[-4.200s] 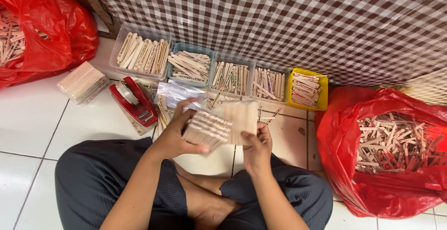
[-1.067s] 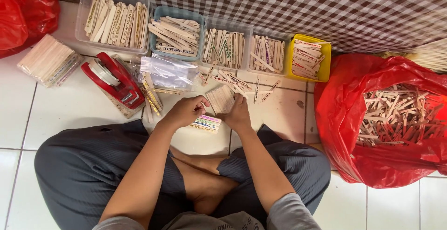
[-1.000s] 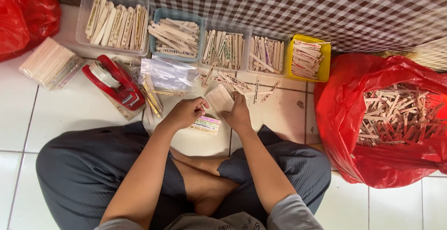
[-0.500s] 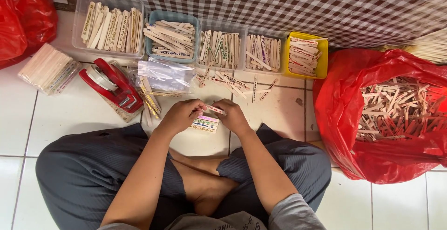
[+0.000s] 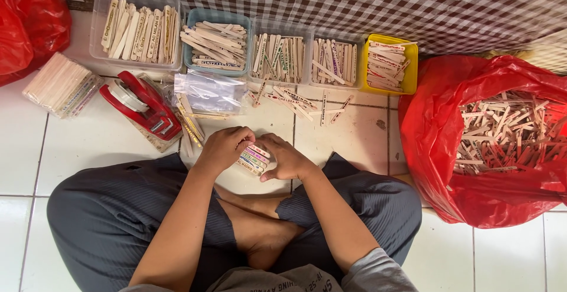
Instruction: Bundling and aligning wooden sticks by hand
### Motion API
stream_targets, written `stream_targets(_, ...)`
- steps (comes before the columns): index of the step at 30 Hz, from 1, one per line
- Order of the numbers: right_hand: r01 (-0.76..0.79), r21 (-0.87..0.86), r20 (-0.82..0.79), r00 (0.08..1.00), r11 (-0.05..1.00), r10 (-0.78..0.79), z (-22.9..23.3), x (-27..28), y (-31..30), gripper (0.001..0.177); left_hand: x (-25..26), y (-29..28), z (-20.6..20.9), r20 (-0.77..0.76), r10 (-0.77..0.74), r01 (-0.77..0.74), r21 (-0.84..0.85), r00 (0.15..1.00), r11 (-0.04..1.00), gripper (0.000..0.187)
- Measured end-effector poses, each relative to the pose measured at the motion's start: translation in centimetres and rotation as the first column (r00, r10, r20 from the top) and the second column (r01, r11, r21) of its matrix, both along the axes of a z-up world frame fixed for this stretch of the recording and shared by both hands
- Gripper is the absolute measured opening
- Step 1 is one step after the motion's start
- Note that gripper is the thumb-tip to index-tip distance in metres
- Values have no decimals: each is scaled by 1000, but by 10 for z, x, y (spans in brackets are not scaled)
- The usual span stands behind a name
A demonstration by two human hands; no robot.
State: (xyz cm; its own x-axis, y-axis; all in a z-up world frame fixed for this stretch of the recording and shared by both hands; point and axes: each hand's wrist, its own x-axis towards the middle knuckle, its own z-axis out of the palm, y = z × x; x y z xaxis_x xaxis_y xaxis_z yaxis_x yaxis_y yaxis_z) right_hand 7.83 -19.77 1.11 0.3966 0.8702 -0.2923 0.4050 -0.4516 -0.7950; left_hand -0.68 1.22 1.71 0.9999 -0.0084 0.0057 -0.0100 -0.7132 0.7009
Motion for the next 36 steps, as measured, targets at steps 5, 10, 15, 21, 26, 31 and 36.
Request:
stream_targets(5, 107, -45, 147, 984, 993, -99, -2, -28, 21, 127, 2, 0, 4, 46, 0, -4, 74, 999, 997, 11)
stream_targets(10, 205, -83, 225, 957, 975, -182, -38, -38, 20, 95, -3, 3, 5, 39, 16, -18, 44, 999, 999, 11)
stream_targets(15, 193, -26, 355, 919, 981, -172, -56, -41, 16, 82, -3, 5, -9, 162, -28, 14, 82, 986, 996, 15)
stream_targets(21, 206, 16, 261, 944, 978, -203, -62, -44, 16, 79, -8, 3, 6, 74, -38, 27, 138, 997, 990, 15)
stream_targets(26, 167, -45, 303, 942, 985, -146, -67, -45, 14, 80, -9, 2, 3, 28, -29, 25, 159, 999, 987, 20)
stream_targets(31, 153, -48, 330, 935, 987, -129, -61, -46, 10, 78, -3, 4, 7, -112, -20, 26, 46, 994, 999, 17)
stream_targets(36, 153, -20, 313, 939, 988, -139, -54, -45, 9, 75, 13, 18, 0, -329, -35, -4, -117, 944, 993, 13)
